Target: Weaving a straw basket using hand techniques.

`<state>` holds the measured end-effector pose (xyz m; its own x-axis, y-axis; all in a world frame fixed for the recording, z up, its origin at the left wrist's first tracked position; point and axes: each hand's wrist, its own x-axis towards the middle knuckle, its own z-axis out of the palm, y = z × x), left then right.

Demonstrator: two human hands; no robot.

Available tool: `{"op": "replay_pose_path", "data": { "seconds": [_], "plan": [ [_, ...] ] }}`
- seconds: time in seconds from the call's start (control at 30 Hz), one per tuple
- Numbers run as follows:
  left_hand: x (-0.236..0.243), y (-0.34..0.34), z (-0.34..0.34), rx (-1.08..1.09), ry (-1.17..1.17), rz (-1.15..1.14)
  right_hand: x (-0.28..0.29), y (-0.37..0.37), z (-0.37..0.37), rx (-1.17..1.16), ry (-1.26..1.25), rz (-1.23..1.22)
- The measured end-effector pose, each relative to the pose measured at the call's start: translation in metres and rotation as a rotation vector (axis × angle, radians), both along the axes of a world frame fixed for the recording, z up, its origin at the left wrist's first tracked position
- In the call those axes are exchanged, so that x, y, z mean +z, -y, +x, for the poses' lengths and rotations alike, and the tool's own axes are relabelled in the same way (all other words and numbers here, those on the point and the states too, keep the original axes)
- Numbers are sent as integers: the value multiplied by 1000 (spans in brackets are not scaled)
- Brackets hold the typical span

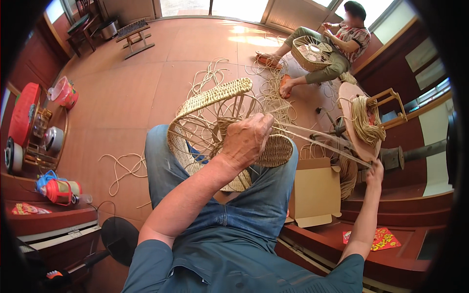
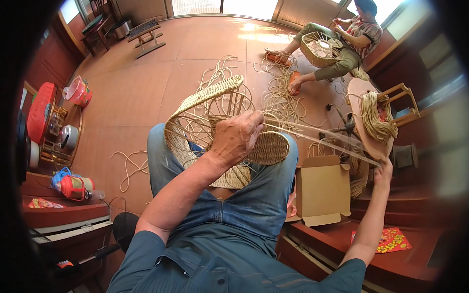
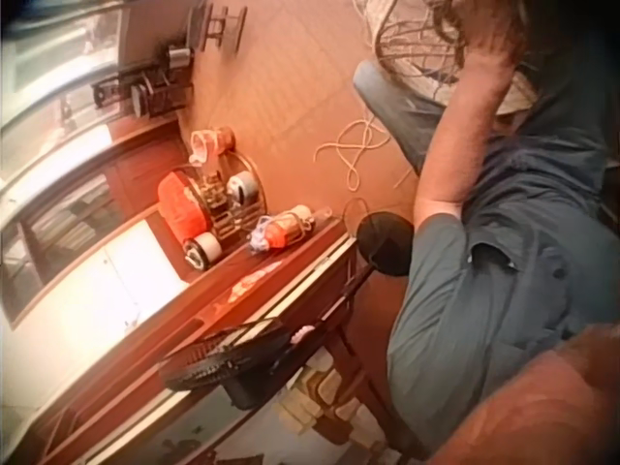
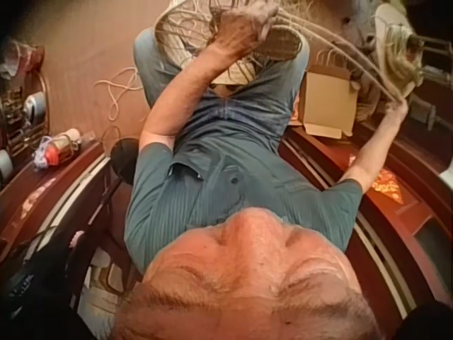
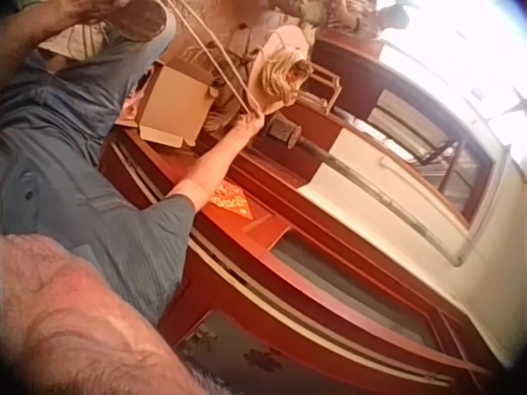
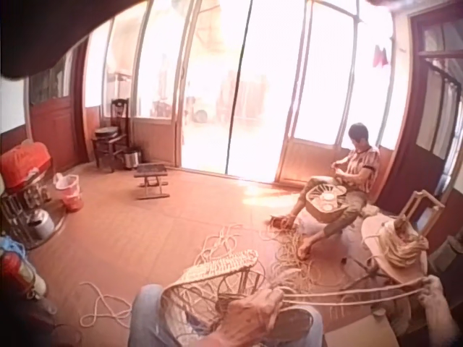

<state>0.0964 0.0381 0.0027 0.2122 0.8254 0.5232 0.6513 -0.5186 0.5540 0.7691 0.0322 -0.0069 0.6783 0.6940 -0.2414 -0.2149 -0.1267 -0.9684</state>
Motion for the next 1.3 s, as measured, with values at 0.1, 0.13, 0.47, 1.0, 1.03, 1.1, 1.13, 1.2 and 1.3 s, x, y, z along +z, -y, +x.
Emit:
{"op": "replay_pose_path", "data": {
  "seconds": [0.1,0.13,0.47,1.0,1.03,1.1,1.13,1.2,1.3],
  "plan": [
    [3,2,-4,-37,88,-30,-34,44,119,-482,-84,-138],
    [4,3,-5,-54,149,-55,-47,49,142,-579,-124,-78],
    [21,1,-17,190,163,-106,-64,-23,-106,-237,700,127],
    [24,-3,-18,249,118,-110,8,19,-536,564,1319,573],
    [24,-3,-18,253,116,-110,5,18,-537,573,1327,558],
    [23,-3,-18,245,124,-86,1,17,-538,522,1266,544],
    [22,-3,-18,243,122,-85,0,15,-539,519,1265,543],
    [21,-5,-19,243,139,-90,-1,13,-541,577,1292,531],
    [18,-9,-21,219,133,83,-1,11,-547,562,1313,531]
  ]
}}
